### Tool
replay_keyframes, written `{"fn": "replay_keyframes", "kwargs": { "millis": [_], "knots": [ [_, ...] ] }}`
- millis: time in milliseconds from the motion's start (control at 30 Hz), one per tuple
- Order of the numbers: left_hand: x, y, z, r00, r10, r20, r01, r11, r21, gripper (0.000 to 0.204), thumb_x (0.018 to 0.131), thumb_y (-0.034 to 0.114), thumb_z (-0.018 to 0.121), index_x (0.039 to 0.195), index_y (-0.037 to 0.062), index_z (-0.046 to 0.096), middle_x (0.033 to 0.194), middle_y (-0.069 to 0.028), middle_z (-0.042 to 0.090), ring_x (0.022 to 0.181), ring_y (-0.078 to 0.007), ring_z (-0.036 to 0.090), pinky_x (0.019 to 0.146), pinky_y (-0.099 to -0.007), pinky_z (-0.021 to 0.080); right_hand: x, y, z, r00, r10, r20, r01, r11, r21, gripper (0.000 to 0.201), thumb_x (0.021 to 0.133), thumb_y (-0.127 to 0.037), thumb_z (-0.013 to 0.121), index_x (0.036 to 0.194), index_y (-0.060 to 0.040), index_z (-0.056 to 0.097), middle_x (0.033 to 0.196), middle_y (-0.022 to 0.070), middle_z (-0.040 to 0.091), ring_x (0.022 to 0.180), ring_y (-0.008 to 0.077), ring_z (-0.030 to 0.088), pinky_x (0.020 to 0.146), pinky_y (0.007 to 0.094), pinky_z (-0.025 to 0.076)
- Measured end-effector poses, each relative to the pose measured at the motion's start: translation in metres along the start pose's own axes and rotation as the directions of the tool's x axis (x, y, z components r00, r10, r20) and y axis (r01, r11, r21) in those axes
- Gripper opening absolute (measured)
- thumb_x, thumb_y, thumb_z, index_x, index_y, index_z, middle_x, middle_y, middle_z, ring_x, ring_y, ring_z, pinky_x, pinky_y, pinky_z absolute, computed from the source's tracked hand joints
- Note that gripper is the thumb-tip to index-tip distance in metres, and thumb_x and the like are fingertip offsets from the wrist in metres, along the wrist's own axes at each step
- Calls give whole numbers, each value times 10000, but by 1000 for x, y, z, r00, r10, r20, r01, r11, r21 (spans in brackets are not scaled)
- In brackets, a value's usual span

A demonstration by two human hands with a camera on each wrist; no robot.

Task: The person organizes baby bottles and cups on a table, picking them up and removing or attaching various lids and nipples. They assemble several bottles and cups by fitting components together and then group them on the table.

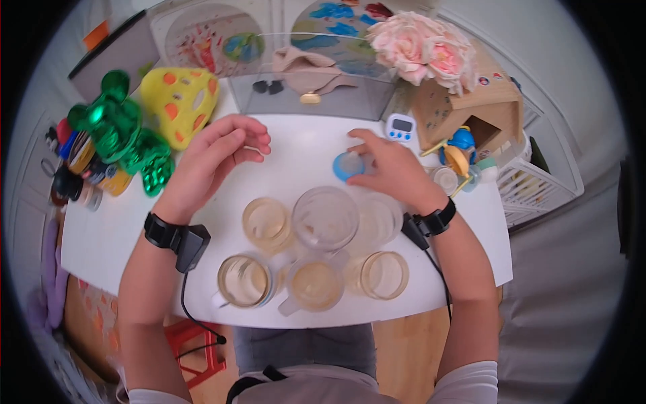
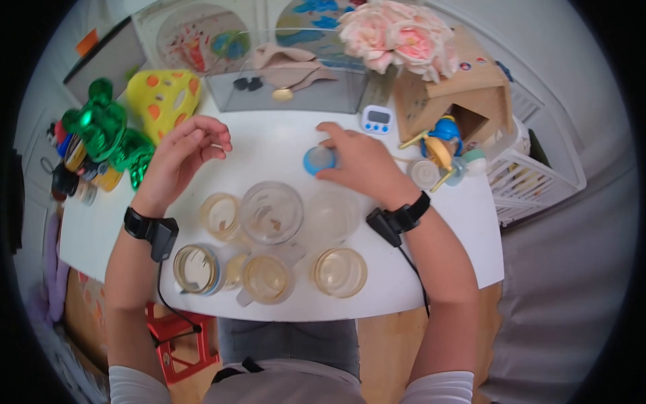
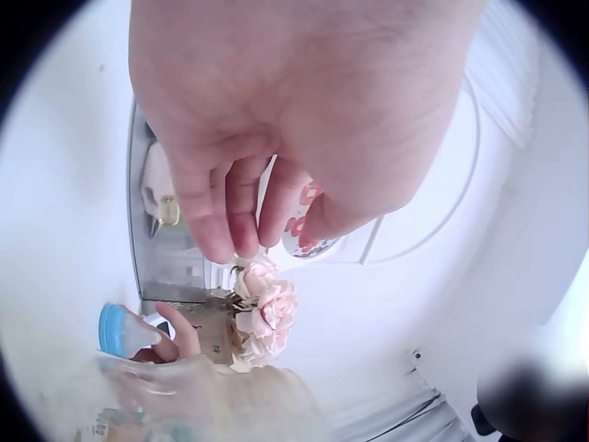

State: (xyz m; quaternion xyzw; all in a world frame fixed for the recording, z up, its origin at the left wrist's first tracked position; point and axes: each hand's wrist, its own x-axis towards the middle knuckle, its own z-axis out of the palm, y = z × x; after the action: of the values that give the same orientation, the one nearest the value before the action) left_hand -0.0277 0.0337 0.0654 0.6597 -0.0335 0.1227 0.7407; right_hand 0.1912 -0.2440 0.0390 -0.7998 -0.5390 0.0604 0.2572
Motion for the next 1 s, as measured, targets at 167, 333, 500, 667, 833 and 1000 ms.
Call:
{"fn": "replay_keyframes", "kwargs": {
  "millis": [167,333,500,667,833,1000],
  "knots": [
    [-80,50,4,995,48,-84,-11,920,392,238,1103,204,578,1222,15,659,1160,-62,701,1083,-167,672,955,-335,527,-1,8,-2,993,-19,-120,27,998,58,793,797,-223,921,1470,-97,521,1151,183,760,1054,341,715,903,418,582],
    [-168,24,28,998,45,-40,-31,954,299,768,890,490,840,1432,26,553,1392,-149,544,1286,-269,555,1038,-398,480,1,12,-5,992,40,-121,-28,995,97,776,815,-182,897,1473,-80,499,1128,164,751,897,269,673,834,380,568],
    [-186,10,73,979,176,-99,-85,806,586,676,823,267,918,1357,53,565,1381,-169,536,1290,-330,544,1067,-414,472,3,16,0,994,-16,-108,27,994,104,770,804,-132,882,1471,-74,502,1163,133,749,902,236,673,826,359,562],
    [-177,6,81,942,317,-109,-176,747,641,396,844,110,862,1135,81,596,1323,-147,569,1206,-316,601,1060,-413,483,4,22,-2,997,-37,-66,44,994,100,684,793,-95,875,1408,-19,586,1292,117,724,1059,217,679,866,331,553],
    [-176,4,87,942,302,-144,-146,759,634,356,846,92,852,1104,64,607,1301,-150,591,1170,-321,620,1032,-411,497,7,24,-1,994,-63,-88,75,988,135,658,796,-94,877,1394,-16,614,1283,113,727,1079,218,686,859,324,557],
    [-185,-8,84,931,303,-204,-103,754,649,241,937,162,771,1027,-12,630,1251,-180,627,1144,-321,630,1000,-401,494,6,26,-1,972,-159,-175,185,972,143,610,804,-113,888,1364,-55,653,1258,106,707,1060,229,673,814,329,562]
  ]
}}
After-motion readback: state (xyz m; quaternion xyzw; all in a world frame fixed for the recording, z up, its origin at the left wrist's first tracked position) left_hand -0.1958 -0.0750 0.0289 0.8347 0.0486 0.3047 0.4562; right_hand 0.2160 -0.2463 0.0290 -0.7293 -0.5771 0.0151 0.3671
